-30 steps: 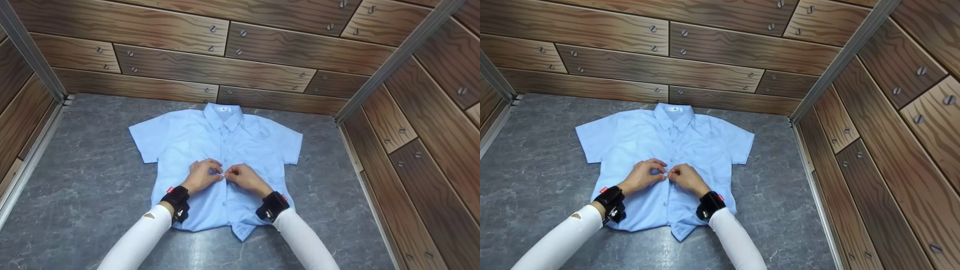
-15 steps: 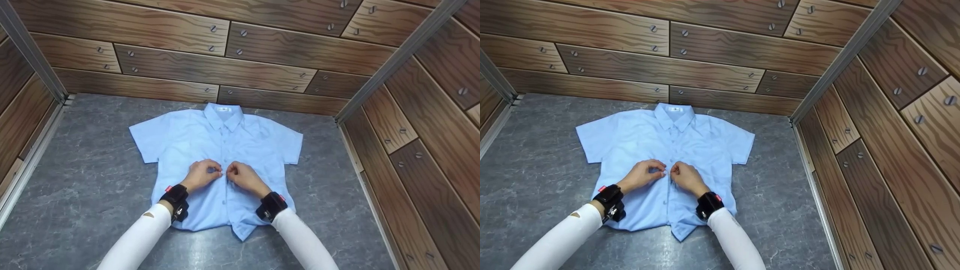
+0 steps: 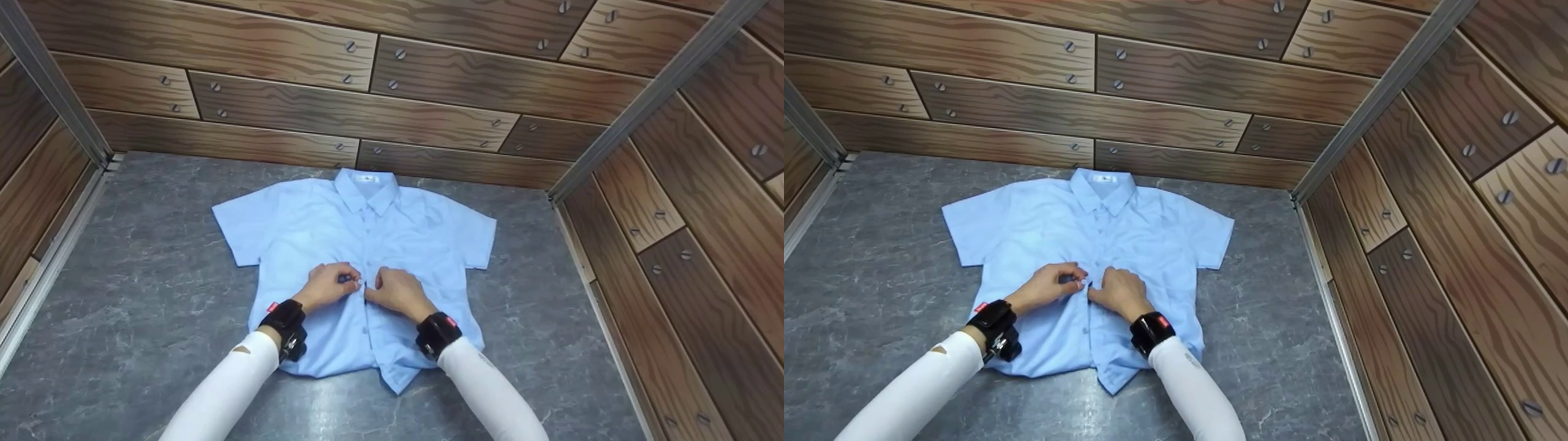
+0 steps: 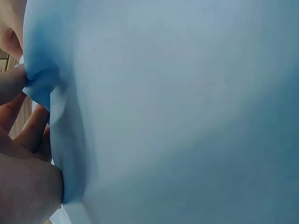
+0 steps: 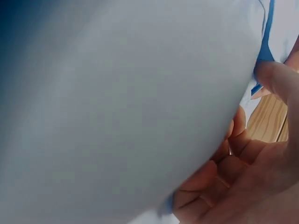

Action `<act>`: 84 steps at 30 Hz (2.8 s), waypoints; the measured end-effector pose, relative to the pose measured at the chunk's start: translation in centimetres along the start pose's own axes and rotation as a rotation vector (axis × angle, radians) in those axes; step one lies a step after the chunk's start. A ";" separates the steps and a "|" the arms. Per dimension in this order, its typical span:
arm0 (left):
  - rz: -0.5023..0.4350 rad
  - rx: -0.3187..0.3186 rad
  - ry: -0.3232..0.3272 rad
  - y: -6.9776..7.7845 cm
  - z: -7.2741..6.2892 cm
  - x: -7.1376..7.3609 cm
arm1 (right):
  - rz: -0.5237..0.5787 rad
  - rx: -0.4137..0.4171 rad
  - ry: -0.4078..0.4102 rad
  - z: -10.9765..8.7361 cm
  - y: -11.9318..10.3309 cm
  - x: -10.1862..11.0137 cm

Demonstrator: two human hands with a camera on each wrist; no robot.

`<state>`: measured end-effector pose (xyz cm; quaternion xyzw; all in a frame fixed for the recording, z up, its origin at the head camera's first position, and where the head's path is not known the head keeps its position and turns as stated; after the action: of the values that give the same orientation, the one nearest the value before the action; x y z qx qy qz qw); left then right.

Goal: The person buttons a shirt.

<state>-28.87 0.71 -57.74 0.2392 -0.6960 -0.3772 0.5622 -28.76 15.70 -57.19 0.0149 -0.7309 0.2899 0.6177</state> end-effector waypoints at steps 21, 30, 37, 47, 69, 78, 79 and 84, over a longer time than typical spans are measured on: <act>0.108 0.123 0.061 0.9 -0.3 -0.8 | 0.416 0.032 -0.051 -1.1 2.0 0.9; 0.187 0.132 0.109 2.1 -0.7 -1.5 | 0.491 0.110 -0.050 -1.2 1.2 1.1; 0.199 0.127 0.098 2.2 -0.7 -1.7 | 0.520 0.113 -0.021 -1.1 1.1 1.2; 0.188 0.117 0.095 2.2 -0.6 -2.1 | 0.530 0.129 0.004 -0.8 0.7 1.2; 0.060 0.186 0.068 1.7 -0.1 -1.9 | 0.403 0.190 0.056 -1.0 0.0 1.1; 0.038 0.174 0.043 1.7 0.0 -1.9 | 0.362 0.200 0.091 -1.0 -0.2 1.4; 0.040 0.170 0.045 1.7 0.0 -1.9 | 0.366 0.198 0.092 -1.0 -0.1 1.4; 0.001 0.177 0.063 1.3 0.1 -1.8 | 0.407 0.135 0.084 -1.1 0.5 1.3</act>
<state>-28.40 2.93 -57.80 0.2994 -0.7088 -0.3063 0.5605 -28.30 16.97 -56.13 -0.1036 -0.6712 0.4574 0.5740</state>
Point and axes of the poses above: each hand's wrist, its own z-axis towards the middle knuckle, its own x-axis out of the back of the hand, y = z × x, the point moved 7 cm from there along z, towards the middle knuckle, and after that the axes turned 13 degrees about x, right-handed, at the moved point
